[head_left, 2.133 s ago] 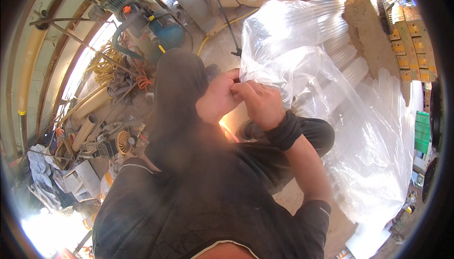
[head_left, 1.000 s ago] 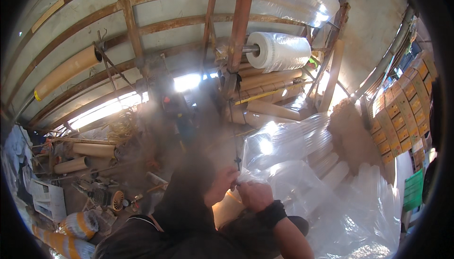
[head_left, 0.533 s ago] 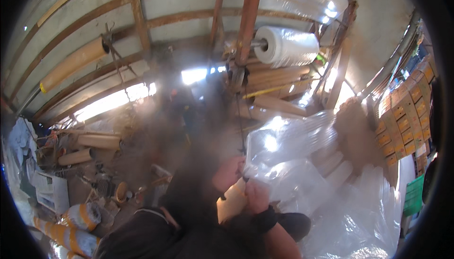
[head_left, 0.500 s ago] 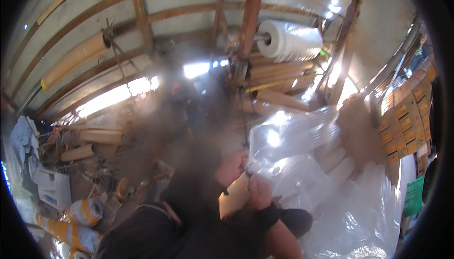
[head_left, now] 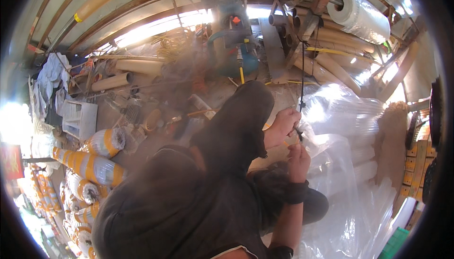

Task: The person sits on the floor and inflates a large clear air cushion sheet by hand. They use a yellow tube to blow air into the sheet and then seal it with a black zip tie. The person then smooths and adjusts the inflated sheet.

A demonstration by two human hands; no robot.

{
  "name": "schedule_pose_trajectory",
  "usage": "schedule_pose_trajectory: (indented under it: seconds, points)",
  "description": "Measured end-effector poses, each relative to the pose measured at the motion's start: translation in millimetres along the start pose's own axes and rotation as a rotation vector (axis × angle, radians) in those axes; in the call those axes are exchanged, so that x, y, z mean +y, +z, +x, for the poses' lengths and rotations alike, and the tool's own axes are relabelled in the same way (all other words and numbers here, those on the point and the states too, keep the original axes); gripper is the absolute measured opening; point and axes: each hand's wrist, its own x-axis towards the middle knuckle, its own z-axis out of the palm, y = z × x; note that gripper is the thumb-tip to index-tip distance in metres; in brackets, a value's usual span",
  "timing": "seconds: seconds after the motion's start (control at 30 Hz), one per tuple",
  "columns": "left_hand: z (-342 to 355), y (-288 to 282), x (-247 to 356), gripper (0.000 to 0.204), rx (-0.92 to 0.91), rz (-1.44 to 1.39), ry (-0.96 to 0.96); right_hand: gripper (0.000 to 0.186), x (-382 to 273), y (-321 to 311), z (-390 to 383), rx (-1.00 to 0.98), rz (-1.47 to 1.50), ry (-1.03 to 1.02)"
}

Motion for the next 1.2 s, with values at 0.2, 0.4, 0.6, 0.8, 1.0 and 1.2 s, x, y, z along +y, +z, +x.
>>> schedule_pose_trajectory:
  seconds: [0.2,0.4,0.6,0.8,1.0,1.2]
  points:
    - [-24,-18,29,0.034,-0.189,0.249,0.110,0.059,75,-22,12,0.045,0.837,0.419]
    - [-106,-145,81,0.020,-0.174,0.460,0.219,0.098,154,-81,33,0.563,1.340,0.427]
    - [-166,-324,19,0.012,0.558,1.639,0.233,0.090,214,-86,54,0.318,0.456,0.526]
    - [-185,-403,-8,0.011,0.393,2.040,0.467,0.084,213,-66,54,0.490,1.513,0.816]
    - [-151,-454,-8,0.020,0.126,1.897,0.260,0.068,241,-65,58,0.439,1.799,0.634]
    - [-133,-488,-15,0.048,-0.030,2.189,-0.111,0.082,252,-28,66,0.655,1.784,0.758]
